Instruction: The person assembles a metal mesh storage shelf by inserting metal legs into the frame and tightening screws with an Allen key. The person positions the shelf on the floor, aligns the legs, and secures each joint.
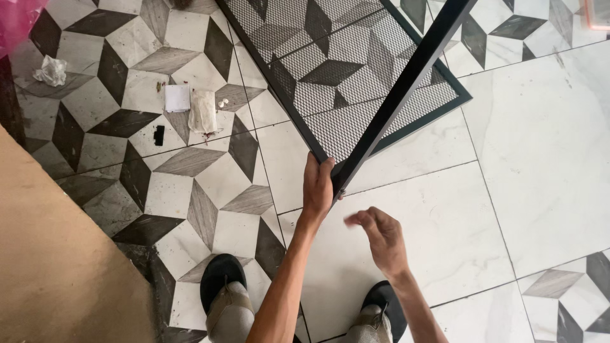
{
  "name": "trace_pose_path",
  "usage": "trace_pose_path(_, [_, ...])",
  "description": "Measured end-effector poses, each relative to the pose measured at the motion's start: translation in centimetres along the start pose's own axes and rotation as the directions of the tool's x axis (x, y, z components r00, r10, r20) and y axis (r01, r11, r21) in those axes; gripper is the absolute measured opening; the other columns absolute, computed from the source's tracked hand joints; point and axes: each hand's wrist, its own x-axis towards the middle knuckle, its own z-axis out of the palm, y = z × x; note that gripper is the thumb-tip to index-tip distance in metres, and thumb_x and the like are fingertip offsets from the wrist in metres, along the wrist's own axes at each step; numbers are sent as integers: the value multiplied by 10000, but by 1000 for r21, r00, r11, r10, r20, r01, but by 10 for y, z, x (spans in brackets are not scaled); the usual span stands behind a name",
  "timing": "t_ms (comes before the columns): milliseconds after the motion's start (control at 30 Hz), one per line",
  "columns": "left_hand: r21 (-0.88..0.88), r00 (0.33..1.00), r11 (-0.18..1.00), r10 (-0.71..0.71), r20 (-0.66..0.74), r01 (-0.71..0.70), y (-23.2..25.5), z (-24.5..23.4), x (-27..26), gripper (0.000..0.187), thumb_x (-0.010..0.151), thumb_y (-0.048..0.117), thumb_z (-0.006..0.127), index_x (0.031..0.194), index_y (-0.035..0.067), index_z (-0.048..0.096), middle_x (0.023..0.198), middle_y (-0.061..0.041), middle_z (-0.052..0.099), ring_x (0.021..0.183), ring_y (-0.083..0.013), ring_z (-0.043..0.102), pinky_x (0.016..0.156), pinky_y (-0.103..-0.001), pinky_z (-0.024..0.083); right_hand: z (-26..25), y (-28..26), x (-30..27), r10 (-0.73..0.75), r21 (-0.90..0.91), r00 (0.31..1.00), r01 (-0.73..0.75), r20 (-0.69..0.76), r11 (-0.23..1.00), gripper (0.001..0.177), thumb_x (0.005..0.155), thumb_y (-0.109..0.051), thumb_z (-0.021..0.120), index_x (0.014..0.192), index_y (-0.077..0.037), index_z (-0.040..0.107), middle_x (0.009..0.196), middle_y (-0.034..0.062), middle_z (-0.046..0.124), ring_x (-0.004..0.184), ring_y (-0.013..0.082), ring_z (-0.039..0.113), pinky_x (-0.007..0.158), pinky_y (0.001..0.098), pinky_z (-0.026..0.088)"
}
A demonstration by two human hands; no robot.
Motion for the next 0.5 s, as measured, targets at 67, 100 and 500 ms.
trace_pose_path(67, [-39, 1000, 999, -28, 4, 28, -1, -1, 1, 168, 995, 177, 474, 1070, 29, 447, 695, -47, 512, 428, -131, 481, 350, -290, 429, 16, -9, 1, 226, 211, 974, -226, 27, 951, 408, 1074, -375, 553, 915, -6, 619, 796, 82, 613, 730, 155, 629, 694, 305, 521])
trace_pose_path(100, [-60, 999, 997, -41, 9, 41, -2, 1, 2, 162, 987, 172, 480, 1051, 30, 437, 676, -50, 511, 420, -132, 480, 347, -289, 420, 21, -13, 1, 330, 310, 942, -330, 54, 892, 398, 1065, -362, 553, 904, 2, 572, 706, 57, 508, 643, 147, 570, 621, 319, 490])
trace_pose_path(500, [-29, 999, 999, -36, 26, 37, -4, 1, 2, 189, 970, 160, 488, 1072, 8, 441, 682, -41, 534, 417, -114, 480, 337, -280, 422, 12, -69, 1, 93, -69, 989, -86, 118, 994, 199, 996, -93, 422, 1189, -60, 455, 835, 66, 730, 596, 113, 491, 581, 296, 464])
